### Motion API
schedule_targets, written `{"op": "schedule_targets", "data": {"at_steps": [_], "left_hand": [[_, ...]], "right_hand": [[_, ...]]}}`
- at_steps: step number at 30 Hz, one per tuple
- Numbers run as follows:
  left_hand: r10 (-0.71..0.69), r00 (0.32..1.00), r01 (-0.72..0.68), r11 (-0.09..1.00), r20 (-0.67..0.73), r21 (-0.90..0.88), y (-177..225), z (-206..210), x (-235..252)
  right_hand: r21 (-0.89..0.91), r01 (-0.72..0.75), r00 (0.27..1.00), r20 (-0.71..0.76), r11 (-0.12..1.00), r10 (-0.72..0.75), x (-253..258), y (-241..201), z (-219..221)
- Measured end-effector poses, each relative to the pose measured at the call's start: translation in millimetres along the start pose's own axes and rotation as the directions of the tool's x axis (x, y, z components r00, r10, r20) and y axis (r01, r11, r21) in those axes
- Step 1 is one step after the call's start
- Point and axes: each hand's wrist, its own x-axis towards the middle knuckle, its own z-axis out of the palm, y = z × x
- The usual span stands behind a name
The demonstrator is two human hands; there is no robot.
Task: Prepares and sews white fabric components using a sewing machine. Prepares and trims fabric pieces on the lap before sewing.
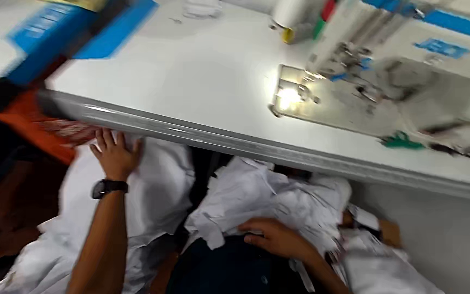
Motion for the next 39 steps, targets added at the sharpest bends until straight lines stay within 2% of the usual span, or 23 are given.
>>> {"op": "schedule_targets", "data": {"at_steps": [2, 3, 5, 6, 8, 9, 11, 12, 13, 15, 17, 19, 21, 23, 26, 27, 30, 31, 32, 34, 36, 38, 39], "left_hand": [[-0.03, 0.972, 0.016, 0.998, 0.233, 0.06, 5, 33, 2], [-0.07, 0.958, 0.048, 0.995, 0.277, 0.086, 16, 32, 1], [-0.11, 0.935, 0.05, 0.982, 0.336, 0.182, 70, 11, -9], [-0.051, 0.921, -0.016, 0.986, 0.387, 0.167, 105, -3, -25], [0.244, 0.872, -0.239, 0.969, 0.423, -0.067, 178, -14, -62], [0.43, 0.82, -0.372, 0.902, 0.377, -0.218, 215, -9, -82], [0.741, 0.641, -0.647, 0.661, 0.199, -0.381, 283, 15, -120], [0.831, 0.525, -0.738, 0.552, 0.184, -0.388, 313, 31, -136], [0.863, 0.429, -0.78, 0.502, 0.265, -0.373, 338, 47, -148], [0.792, 0.27, -0.822, 0.486, 0.548, -0.298, 375, 77, -157], [0.628, 0.089, -0.867, 0.431, 0.773, -0.251, 395, 78, -154], [0.538, -0.112, -0.808, 0.44, 0.835, -0.392, 398, 65, -151], [0.632, -0.207, -0.606, 0.517, 0.747, -0.605, 389, 48, -152], [0.767, -0.15, -0.429, 0.518, 0.624, -0.74, 385, 30, -156], [0.856, 0.019, -0.48, 0.461, 0.517, -0.746, 390, 28, -158], [0.857, 0.1, -0.573, 0.465, 0.506, -0.674, 392, 34, -159], [0.874, 0.344, -0.789, 0.467, 0.343, -0.399, 388, 46, -171], [0.891, 0.37, -0.808, 0.449, 0.265, -0.381, 387, 43, -178], [0.906, 0.373, -0.809, 0.424, 0.202, -0.407, 385, 37, -188], [0.934, 0.318, -0.779, 0.355, 0.162, -0.517, 381, 31, -215], [0.94, 0.221, -0.733, 0.337, 0.261, -0.59, 380, 36, -246], [0.953, 0.133, -0.768, 0.272, 0.271, -0.58, 378, 47, -271], [0.961, 0.112, -0.796, 0.239, 0.253, -0.556, 377, 49, -280]], "right_hand": [[-0.079, -0.283, 0.92, -0.305, 0.956, 0.247, -56, 26, -20], [-0.084, -0.415, 0.811, -0.485, 0.906, 0.326, -84, 40, -27], [-0.069, -0.601, 0.518, -0.793, 0.796, 0.322, -127, 70, -37], [-0.071, -0.657, 0.415, -0.865, 0.75, 0.282, -139, 86, -41], [-0.093, -0.686, 0.359, -0.906, 0.721, 0.225, -139, 113, -57], [-0.123, -0.681, 0.391, -0.894, 0.722, 0.217, -127, 122, -67], [-0.182, -0.641, 0.565, -0.769, 0.746, 0.298, -85, 131, -93], [-0.193, -0.623, 0.67, -0.632, 0.758, 0.39, -60, 133, -104], [-0.226, -0.605, 0.758, -0.458, 0.763, 0.465, -36, 136, -111], [-0.257, -0.542, 0.832, -0.029, 0.8, 0.555, -2, 129, -115], [-0.186, -0.451, 0.85, 0.209, 0.873, 0.484, 1, 114, -106], [0.01, -0.287, 0.938, 0.206, 0.958, 0.279, -26, 111, -100], [0.061, -0.17, 0.981, 0.105, 0.984, 0.163, -68, 91, -105], [-0.089, -0.208, 0.976, -0.09, 0.974, 0.2, -108, 61, -110], [-0.173, -0.346, 0.872, -0.423, 0.922, 0.248, -155, 39, -112], [-0.19, -0.451, 0.78, -0.559, 0.872, 0.281, -170, 41, -112], [-0.087, -0.769, 0.336, -0.898, 0.634, 0.285, -214, 60, -105], [-0.023, -0.767, 0.243, -0.935, 0.641, 0.258, -227, 69, -96], [0.027, -0.719, 0.21, -0.944, 0.695, 0.254, -238, 74, -81], [0.127, -0.522, 0.286, -0.905, 0.844, 0.314, -245, 77, -40], [0.206, -0.358, 0.43, -0.83, 0.911, 0.357, -231, 84, -1], [0.177, -0.322, 0.509, -0.796, 0.93, 0.327, -206, 105, 27], [0.158, -0.322, 0.502, -0.807, 0.933, 0.31, -195, 115, 36]]}}
